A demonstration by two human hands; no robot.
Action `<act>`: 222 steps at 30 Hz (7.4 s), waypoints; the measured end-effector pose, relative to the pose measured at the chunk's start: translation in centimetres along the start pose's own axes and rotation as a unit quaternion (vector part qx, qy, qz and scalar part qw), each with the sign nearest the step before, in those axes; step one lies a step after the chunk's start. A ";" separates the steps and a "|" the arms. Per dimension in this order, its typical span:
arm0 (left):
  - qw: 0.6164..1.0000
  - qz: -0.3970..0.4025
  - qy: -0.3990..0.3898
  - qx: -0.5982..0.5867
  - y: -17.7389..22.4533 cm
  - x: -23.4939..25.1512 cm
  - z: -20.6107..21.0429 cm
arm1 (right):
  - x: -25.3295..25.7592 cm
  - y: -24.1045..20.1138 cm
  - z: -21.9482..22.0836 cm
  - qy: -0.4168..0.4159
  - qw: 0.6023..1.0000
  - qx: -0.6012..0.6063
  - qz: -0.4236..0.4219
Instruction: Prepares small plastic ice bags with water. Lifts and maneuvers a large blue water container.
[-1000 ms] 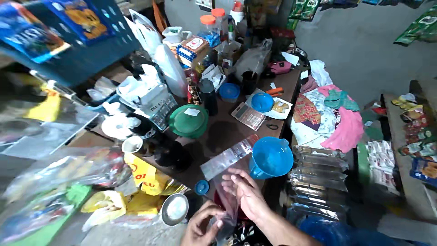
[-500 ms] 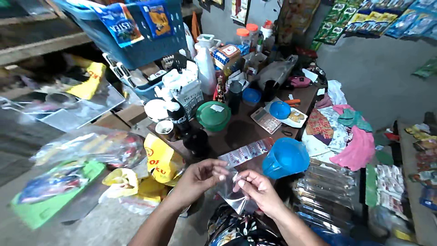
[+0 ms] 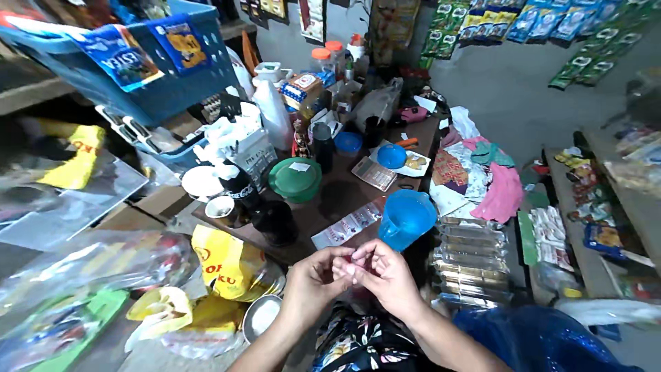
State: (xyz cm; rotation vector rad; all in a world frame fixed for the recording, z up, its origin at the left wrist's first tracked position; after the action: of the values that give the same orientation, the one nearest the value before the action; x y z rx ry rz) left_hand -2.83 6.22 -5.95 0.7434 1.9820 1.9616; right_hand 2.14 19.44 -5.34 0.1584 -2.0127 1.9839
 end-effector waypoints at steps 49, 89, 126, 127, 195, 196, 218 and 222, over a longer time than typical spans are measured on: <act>0.882 0.204 0.008 0.424 3.9 -0.7 9.8 | -4.9 16.3 -14.1 0.064 0.939 -0.218 0.257; 0.940 -0.082 0.012 0.331 -8.0 4.1 9.8 | -7.3 13.5 -28.0 0.416 0.895 0.136 0.084; 0.964 0.001 0.023 0.265 -0.6 1.9 9.2 | -8.9 -0.8 -23.0 0.243 0.966 0.007 0.087; 0.964 0.002 0.023 0.263 -0.5 1.9 9.1 | -8.9 -1.0 -22.9 0.236 0.968 0.002 0.087; 0.927 0.022 -0.037 0.373 11.6 4.6 6.8 | -3.5 -14.9 -19.8 0.090 0.992 -0.042 -0.077; 0.925 0.027 -0.034 0.376 11.8 4.6 6.8 | -3.4 -15.0 -19.8 0.091 0.992 -0.042 -0.075; 0.939 -0.046 -0.019 0.340 11.4 4.2 5.6 | -2.4 -17.0 -20.1 0.083 0.991 -0.090 -0.059; 0.940 -0.032 -0.018 0.340 11.5 4.3 5.6 | -2.3 -17.5 -20.2 0.083 0.990 -0.098 -0.062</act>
State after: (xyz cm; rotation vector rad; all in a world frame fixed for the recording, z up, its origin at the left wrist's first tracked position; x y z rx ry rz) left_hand -1.47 12.75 5.74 0.8248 2.6380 1.1867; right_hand 12.25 38.53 10.57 0.0691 -2.0222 1.6569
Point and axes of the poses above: each hand's wrist, its own x-axis towards the middle knuckle, its own z-axis out of the palm, y = z × x, the point moved 9 cm from there along x, towards the middle knuckle
